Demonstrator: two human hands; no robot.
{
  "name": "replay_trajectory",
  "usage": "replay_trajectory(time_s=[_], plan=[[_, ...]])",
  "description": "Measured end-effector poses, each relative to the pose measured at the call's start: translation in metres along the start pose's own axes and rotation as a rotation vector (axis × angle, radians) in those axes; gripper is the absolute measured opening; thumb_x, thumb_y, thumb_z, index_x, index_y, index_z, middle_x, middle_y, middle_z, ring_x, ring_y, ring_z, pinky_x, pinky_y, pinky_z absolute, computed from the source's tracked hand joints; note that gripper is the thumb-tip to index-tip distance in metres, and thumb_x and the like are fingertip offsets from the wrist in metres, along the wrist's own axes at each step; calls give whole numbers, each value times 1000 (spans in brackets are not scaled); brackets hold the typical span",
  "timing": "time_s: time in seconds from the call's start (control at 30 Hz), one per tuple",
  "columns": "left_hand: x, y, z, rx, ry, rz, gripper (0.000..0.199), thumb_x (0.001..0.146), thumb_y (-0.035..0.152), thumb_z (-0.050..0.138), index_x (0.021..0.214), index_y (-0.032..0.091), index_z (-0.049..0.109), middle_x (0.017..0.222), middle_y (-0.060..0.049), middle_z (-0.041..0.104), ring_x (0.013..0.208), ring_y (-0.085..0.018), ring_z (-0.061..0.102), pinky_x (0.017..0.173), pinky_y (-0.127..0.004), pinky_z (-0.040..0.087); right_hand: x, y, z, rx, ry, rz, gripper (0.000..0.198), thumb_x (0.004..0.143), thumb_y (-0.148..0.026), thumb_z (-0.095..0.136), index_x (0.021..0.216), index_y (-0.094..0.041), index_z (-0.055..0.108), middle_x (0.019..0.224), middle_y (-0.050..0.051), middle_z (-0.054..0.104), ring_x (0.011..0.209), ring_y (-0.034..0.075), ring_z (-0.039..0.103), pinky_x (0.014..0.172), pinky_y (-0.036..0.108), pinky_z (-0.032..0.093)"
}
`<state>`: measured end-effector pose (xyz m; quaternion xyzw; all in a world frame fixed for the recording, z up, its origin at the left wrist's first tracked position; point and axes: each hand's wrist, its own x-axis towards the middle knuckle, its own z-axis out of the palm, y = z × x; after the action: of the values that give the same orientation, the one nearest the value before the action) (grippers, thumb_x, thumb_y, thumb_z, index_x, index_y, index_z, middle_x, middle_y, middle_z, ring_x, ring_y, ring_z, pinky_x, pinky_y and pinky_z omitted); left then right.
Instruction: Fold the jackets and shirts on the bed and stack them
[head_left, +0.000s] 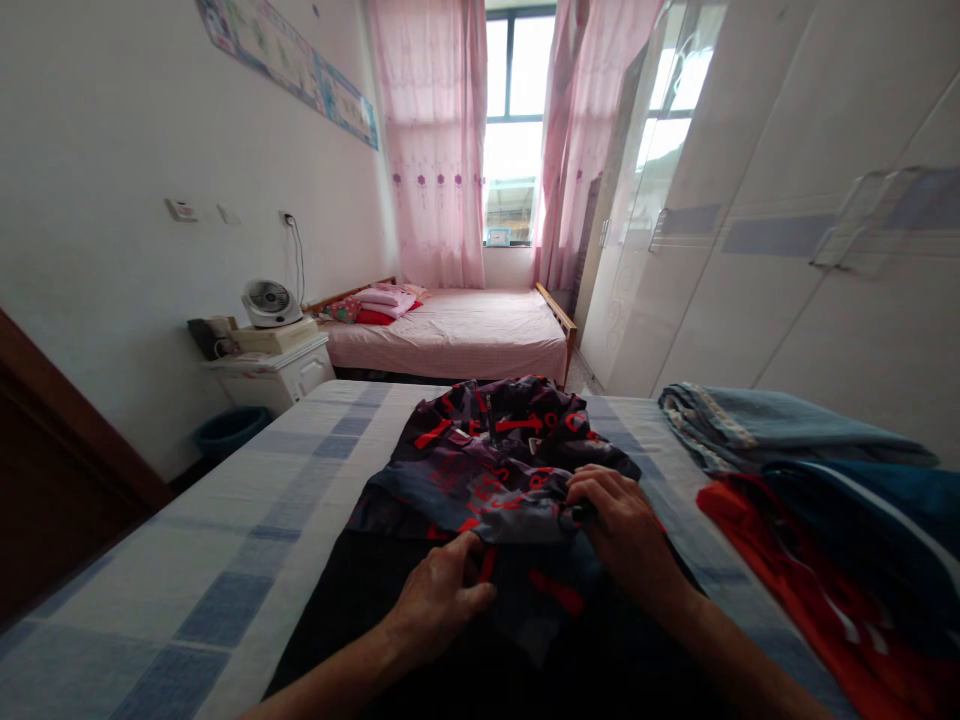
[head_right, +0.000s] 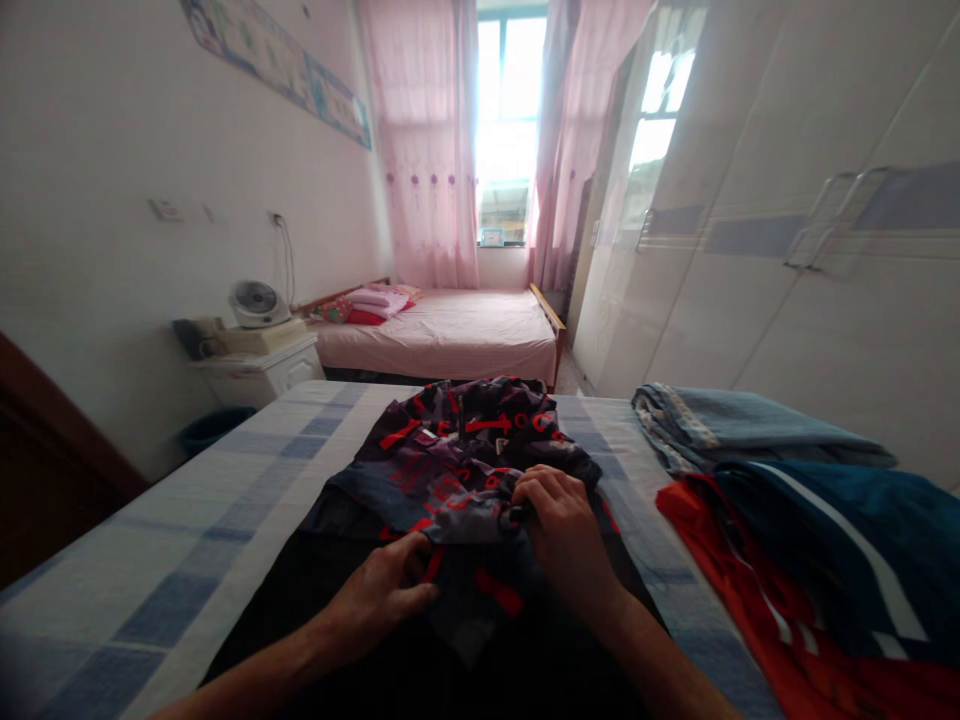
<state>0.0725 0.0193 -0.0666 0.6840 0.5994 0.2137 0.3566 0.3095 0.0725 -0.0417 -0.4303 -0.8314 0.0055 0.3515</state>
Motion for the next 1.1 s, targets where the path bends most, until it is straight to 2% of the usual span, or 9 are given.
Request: replay_trajectory(time_s=[0.1, 0.23, 0.4, 0.5, 0.63, 0.7, 0.83, 0.93, 1.1], plan=[[12, -2, -10, -283, -3, -12, 29, 67, 23, 56, 95, 12, 59, 72, -1, 62, 67, -16, 58, 57, -24, 40, 15, -5, -5, 41, 31, 22, 14, 78, -12, 49, 84, -23, 55, 99, 4, 63, 100, 21, 54, 88, 37, 39], [14, -11, -37, -292, 58, 42, 39, 71, 28, 54, 107, 11, 57, 84, -4, 65, 74, -18, 59, 62, -26, 42, 30, -12, -18, 102, 127, 30, 17, 77, -10, 46, 87, -23, 53, 100, 5, 62, 100, 21, 54, 89, 37, 40], [3, -26, -42, 91, 128, -44, 22, 76, 28, 52, 93, 16, 57, 76, -2, 64, 70, -19, 60, 62, -26, 41, 6, -2, -18, 105, 41, 63, 17, 76, -10, 47, 83, -24, 55, 100, 3, 62, 101, 21, 54, 89, 37, 40], [2, -29, -36, 323, 236, -122, 24, 77, 27, 53, 99, 17, 52, 75, -2, 64, 71, -21, 63, 62, -27, 43, -13, 7, -15, 107, -22, 120, 15, 76, -13, 48, 79, -24, 57, 96, 3, 63, 94, 20, 57, 84, 36, 43], [14, -31, -40, 654, 546, 171, 45, 79, 22, 54, 123, 16, 42, 111, -13, 57, 102, -26, 56, 79, -36, 45, -13, 7, -20, 112, 21, 144, 11, 75, -17, 48, 76, -24, 56, 95, 4, 64, 93, 21, 58, 81, 35, 45], [21, -32, -46, 766, 498, 301, 38, 81, 15, 50, 119, 19, 50, 109, -11, 58, 100, -25, 55, 81, -38, 44, -7, 4, -24, 91, 27, 119, 13, 74, -16, 48, 77, -24, 57, 96, 4, 64, 94, 21, 58, 82, 36, 45], [24, -31, -57, 818, 300, 394, 20, 80, 9, 47, 82, 20, 64, 85, -5, 61, 83, -20, 57, 77, -34, 45, -6, 10, -31, 27, -69, 59, 17, 75, -14, 46, 78, -24, 59, 98, 4, 65, 95, 21, 58, 83, 37, 45], [24, -26, -62, 739, 279, 416, 25, 75, 4, 48, 85, 21, 65, 101, -5, 61, 94, -20, 57, 82, -33, 45, -11, 24, -40, -13, -222, 44, 26, 71, -8, 41, 76, -25, 61, 94, 4, 66, 94, 20, 60, 85, 36, 45], [52, 13, -55, 549, 265, 474, 24, 81, 11, 48, 95, 17, 66, 116, -10, 57, 108, -23, 54, 94, -37, 43, 10, 33, -46, -32, -164, 127, 40, 70, -4, 37, 95, -23, 61, 105, 5, 64, 100, 20, 58, 90, 37, 42]])
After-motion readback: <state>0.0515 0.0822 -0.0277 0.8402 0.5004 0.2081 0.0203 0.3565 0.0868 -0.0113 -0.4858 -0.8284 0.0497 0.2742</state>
